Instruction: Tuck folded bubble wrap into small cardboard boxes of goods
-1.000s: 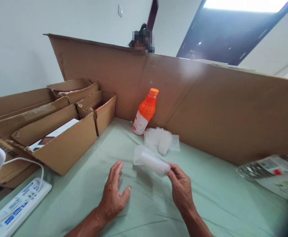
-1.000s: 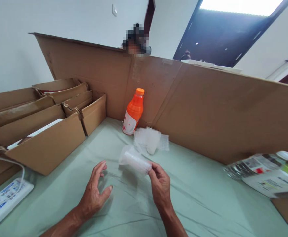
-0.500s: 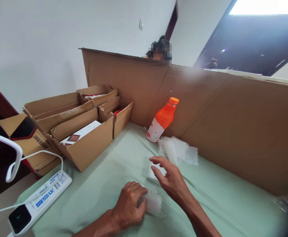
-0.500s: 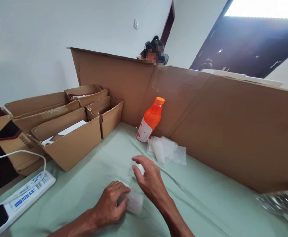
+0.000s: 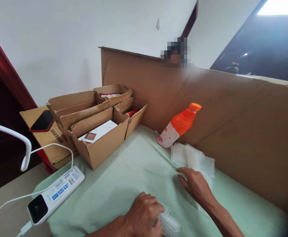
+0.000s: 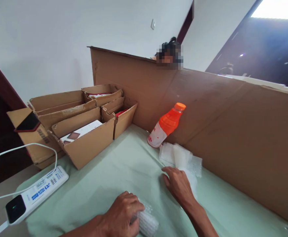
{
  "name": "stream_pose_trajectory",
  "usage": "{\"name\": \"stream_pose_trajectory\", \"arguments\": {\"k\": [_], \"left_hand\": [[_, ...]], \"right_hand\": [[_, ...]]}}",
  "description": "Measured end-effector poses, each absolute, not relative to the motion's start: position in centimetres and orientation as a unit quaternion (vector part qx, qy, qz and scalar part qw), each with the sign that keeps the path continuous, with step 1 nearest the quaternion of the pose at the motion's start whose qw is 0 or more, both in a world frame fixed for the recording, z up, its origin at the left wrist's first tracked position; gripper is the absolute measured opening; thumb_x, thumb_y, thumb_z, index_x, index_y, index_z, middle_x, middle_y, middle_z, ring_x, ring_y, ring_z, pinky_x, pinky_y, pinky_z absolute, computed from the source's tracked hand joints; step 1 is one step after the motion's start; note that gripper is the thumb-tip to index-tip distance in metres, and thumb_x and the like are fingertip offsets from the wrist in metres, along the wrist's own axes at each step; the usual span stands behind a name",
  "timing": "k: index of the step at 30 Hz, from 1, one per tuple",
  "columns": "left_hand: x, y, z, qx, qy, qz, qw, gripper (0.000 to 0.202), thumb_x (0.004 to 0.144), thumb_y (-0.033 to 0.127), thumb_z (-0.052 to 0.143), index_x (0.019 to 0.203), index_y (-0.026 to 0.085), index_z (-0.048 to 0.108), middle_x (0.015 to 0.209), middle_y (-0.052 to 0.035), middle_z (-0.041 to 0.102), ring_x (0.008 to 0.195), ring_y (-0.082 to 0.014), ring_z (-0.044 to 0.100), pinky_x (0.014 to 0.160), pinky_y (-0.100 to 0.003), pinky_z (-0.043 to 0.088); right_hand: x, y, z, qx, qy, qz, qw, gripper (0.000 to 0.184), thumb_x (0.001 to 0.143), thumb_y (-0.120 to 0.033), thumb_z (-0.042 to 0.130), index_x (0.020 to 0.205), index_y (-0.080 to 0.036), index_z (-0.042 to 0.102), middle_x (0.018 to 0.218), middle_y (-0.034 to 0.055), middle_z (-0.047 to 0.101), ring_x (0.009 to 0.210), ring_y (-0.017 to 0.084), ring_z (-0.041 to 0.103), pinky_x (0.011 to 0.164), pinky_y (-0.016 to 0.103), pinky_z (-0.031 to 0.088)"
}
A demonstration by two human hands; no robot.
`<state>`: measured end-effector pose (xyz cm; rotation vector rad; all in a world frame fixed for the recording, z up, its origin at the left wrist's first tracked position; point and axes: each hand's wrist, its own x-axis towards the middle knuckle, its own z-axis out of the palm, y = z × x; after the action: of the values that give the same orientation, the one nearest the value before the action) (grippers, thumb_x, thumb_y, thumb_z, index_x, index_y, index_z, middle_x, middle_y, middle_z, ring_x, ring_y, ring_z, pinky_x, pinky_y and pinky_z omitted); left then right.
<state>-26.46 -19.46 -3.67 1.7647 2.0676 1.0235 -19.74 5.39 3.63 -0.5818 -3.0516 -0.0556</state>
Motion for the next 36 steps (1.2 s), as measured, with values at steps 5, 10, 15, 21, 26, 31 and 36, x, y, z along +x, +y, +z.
{"name": "stream_pose_trajectory", "arguments": {"k": [5, 10, 15, 21, 26, 31, 36], "left_hand": [[-26.1, -19.5, -4.0, 0.582, 0.706, 0.377, 0.147, 0.025, 0.067, 0.022, 0.062, 0.091, 0.017, 0.069, 0.085, -0.0096, 0.07, 0.083, -0.0256, 0.064, 0.083, -0.037, 0.049], [-26.7, -19.8, -3.9, 0.561, 0.715, 0.382, 0.164, 0.038, 0.069, 0.027, 0.061, 0.106, 0.019, 0.069, 0.099, -0.01, 0.072, 0.096, -0.0298, 0.065, 0.092, -0.042, 0.05], [-27.4, -19.8, -3.7, 0.578, 0.702, 0.374, 0.185, 0.041, 0.071, 0.028, 0.061, 0.109, 0.019, 0.07, 0.1, -0.0099, 0.074, 0.097, -0.0304, 0.068, 0.094, -0.043, 0.05], [-26.3, -20.6, -2.4, 0.531, 0.694, 0.427, 0.233, 0.046, 0.062, 0.02, 0.06, 0.106, 0.019, 0.074, 0.1, -0.008, 0.076, 0.095, -0.028, 0.069, 0.092, -0.038, 0.052], [-23.2, -23.1, -2.0, 0.486, 0.693, 0.46, 0.268, 0.044, 0.065, 0.016, 0.057, 0.104, 0.027, 0.073, 0.105, -0.0028, 0.073, 0.095, -0.0227, 0.066, 0.086, -0.031, 0.051], [-21.0, -26.5, -2.2, 0.528, 0.667, 0.459, 0.256, 0.044, 0.058, 0.01, 0.056, 0.096, 0.023, 0.073, 0.088, -0.0036, 0.072, 0.085, -0.0215, 0.065, 0.082, -0.03, 0.049], [-21.1, -30.2, -0.3, 0.513, 0.675, 0.476, 0.232, 0.035, 0.067, 0.013, 0.054, 0.097, 0.018, 0.071, 0.089, -0.0064, 0.071, 0.085, -0.0221, 0.066, 0.078, -0.03, 0.048]], "right_hand": [[-27.5, -3.2, 8.3, -0.062, -0.98, 0.146, 0.121, 0.04, 0.092, -0.025, 0.051, 0.131, -0.019, 0.061, 0.115, 0.0093, 0.075, 0.088, 0.02, 0.073, 0.085, 0.033, 0.052], [-37.5, -11.6, 12.7, 0.041, -0.989, 0.11, 0.091, 0.074, 0.089, -0.019, 0.052, 0.158, -0.029, 0.025, 0.121, 0.0057, 0.073, 0.095, 0.022, 0.07, 0.077, 0.03, 0.048], [-41.6, -11.6, 13.6, -0.003, -0.995, 0.076, 0.059, 0.038, 0.088, -0.017, 0.052, 0.124, -0.027, 0.064, 0.106, 0.0048, 0.077, 0.096, 0.024, 0.07, 0.07, 0.028, 0.04], [-37.1, -9.5, 13.3, -0.05, -0.994, 0.08, 0.057, 0.019, 0.091, -0.023, 0.058, 0.106, -0.027, 0.07, 0.097, 0.0003, 0.078, 0.089, 0.019, 0.07, 0.064, 0.025, 0.034], [-29.9, -9.3, 13.5, -0.102, -0.989, 0.079, 0.065, 0.016, 0.091, -0.022, 0.06, 0.101, -0.025, 0.072, 0.088, 0.0013, 0.079, 0.081, 0.019, 0.071, 0.062, 0.025, 0.034], [-19.8, -9.7, 13.6, -0.161, -0.978, 0.077, 0.106, 0.017, 0.094, -0.025, 0.055, 0.097, -0.024, 0.072, 0.079, 0.0019, 0.078, 0.068, 0.018, 0.071, 0.06, 0.026, 0.038], [-10.0, -10.5, 14.5, -0.196, -0.956, 0.146, 0.163, 0.023, 0.096, -0.034, 0.051, 0.094, -0.026, 0.072, 0.071, 0.0003, 0.075, 0.057, 0.016, 0.067, 0.056, 0.026, 0.043]]}}
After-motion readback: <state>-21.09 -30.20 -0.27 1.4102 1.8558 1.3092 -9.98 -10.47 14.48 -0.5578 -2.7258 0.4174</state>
